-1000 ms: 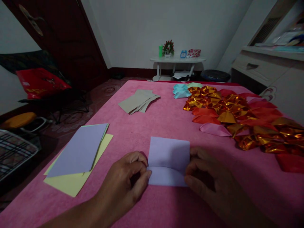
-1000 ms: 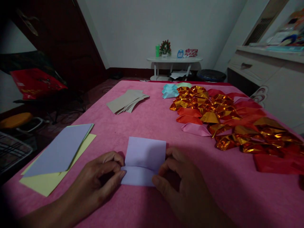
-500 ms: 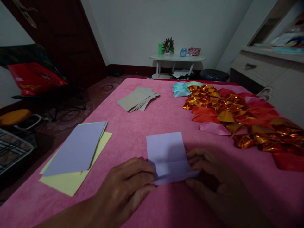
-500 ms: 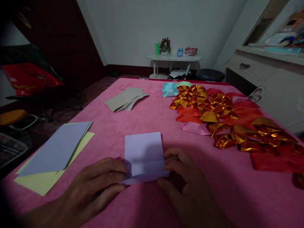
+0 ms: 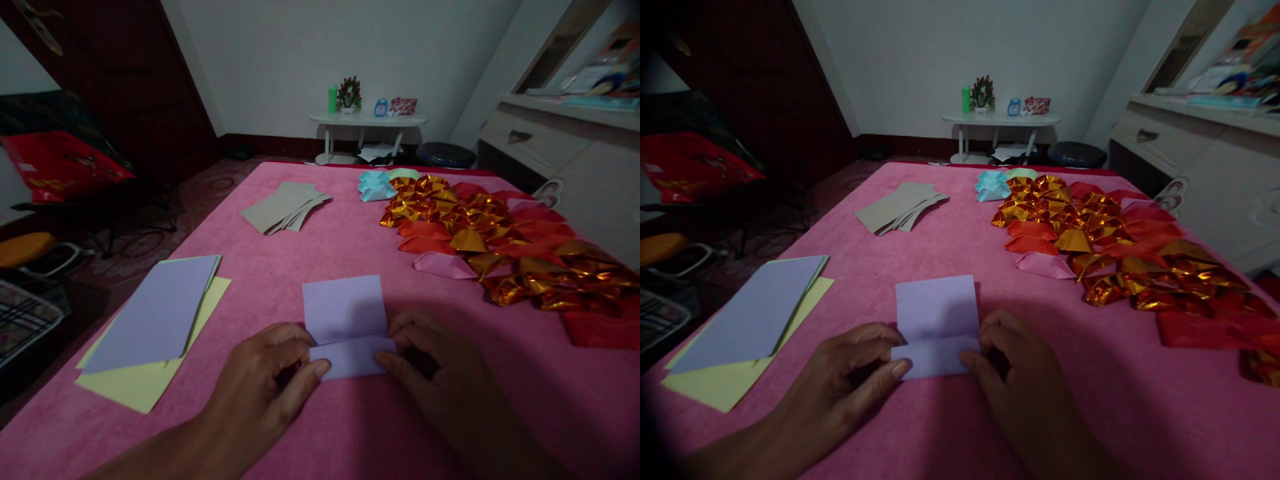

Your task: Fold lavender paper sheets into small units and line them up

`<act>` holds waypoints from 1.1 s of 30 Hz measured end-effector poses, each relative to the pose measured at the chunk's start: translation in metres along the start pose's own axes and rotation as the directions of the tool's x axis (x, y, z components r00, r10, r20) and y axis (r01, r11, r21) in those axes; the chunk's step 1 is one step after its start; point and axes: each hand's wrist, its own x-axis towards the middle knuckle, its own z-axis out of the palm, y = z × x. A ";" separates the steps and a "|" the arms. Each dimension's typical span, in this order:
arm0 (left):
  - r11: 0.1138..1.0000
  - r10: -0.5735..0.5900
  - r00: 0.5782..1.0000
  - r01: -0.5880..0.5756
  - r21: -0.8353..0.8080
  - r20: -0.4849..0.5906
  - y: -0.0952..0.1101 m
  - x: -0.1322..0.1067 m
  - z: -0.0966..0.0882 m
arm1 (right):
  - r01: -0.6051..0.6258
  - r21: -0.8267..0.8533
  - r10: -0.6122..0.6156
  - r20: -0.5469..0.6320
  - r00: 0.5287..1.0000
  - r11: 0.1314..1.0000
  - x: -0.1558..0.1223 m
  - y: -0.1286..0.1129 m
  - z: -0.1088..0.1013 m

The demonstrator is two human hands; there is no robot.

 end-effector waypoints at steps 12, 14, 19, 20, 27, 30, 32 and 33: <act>0.994 -0.091 0.996 0.090 0.062 0.012 0.003 -0.001 0.002 | -0.035 -0.045 0.036 0.019 0.999 0.998 -0.003 -0.009 -0.002; 0.994 -0.090 0.996 0.090 0.069 0.007 0.005 0.000 0.002 | -0.034 -0.044 0.035 0.013 0.999 0.998 -0.003 -0.009 -0.001; 0.994 -0.081 0.997 0.081 0.067 0.001 0.005 0.003 0.001 | -0.062 -0.031 0.062 0.012 0.998 0.998 -0.002 -0.010 -0.001; 0.994 -0.082 0.997 0.082 0.069 0.000 0.005 0.003 0.001 | -0.064 -0.032 0.065 0.011 0.998 0.997 -0.002 -0.010 -0.001; 0.989 -0.082 0.997 0.082 0.126 -0.008 0.003 0.004 0.003 | -0.049 -0.089 0.050 0.003 0.999 0.995 0.000 -0.008 0.000; 0.987 -0.074 0.997 0.076 0.140 -0.018 0.003 0.004 0.003 | -0.041 -0.113 0.040 -0.005 0.999 0.993 0.001 -0.007 0.001; 0.987 -0.061 0.998 0.064 0.150 -0.025 0.004 0.004 0.004 | -0.039 -0.124 0.038 -0.004 0.999 0.992 0.001 -0.007 0.002; 0.986 -0.057 0.998 0.060 0.155 -0.025 0.004 0.003 0.004 | -0.039 -0.130 0.039 -0.002 0.999 0.991 0.001 -0.007 0.002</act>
